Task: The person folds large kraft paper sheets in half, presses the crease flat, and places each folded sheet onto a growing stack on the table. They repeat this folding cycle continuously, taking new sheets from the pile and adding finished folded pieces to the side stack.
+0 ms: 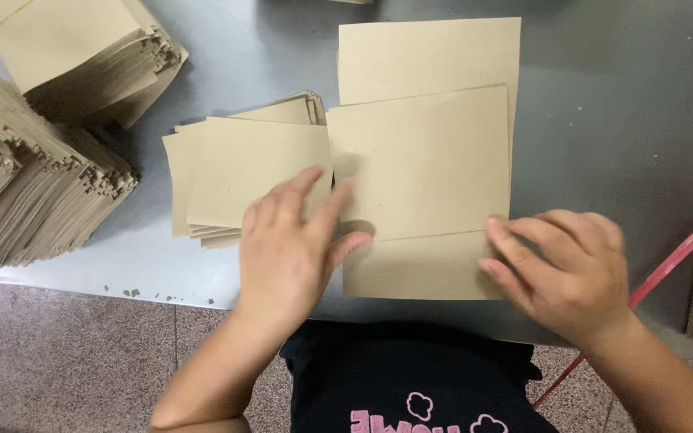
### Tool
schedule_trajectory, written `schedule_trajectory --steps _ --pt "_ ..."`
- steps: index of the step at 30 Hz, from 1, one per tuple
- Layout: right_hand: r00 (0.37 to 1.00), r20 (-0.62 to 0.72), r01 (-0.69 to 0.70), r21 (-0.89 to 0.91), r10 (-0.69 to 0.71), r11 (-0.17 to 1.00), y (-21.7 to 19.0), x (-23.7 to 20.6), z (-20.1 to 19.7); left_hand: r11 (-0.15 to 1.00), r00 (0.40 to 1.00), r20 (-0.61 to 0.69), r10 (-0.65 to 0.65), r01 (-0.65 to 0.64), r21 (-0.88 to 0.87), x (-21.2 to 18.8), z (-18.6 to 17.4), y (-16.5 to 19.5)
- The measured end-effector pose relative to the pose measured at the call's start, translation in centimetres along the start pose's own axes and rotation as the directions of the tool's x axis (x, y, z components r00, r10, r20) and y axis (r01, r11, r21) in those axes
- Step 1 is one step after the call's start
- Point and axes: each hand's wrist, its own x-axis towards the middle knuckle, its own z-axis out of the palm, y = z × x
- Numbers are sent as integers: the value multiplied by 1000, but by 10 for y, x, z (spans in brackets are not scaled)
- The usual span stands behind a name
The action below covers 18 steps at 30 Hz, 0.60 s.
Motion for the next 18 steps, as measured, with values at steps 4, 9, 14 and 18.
schedule_trajectory --steps 4,9,14,18 --pt "995 -84 51 49 -46 997 -15 5 -9 935 938 3 347 -346 -74 7 8 3" --pt "981 -11 188 309 -195 932 -37 24 -4 919 914 98 394 -390 -56 3 13 -5" --pt "988 86 76 474 -132 877 -30 30 -5 994 983 176 60 -75 81 -13 -15 -60" --pt "972 197 2 533 -126 846 -23 38 -5 957 838 462 -291 257 136 -28 -21 -76"
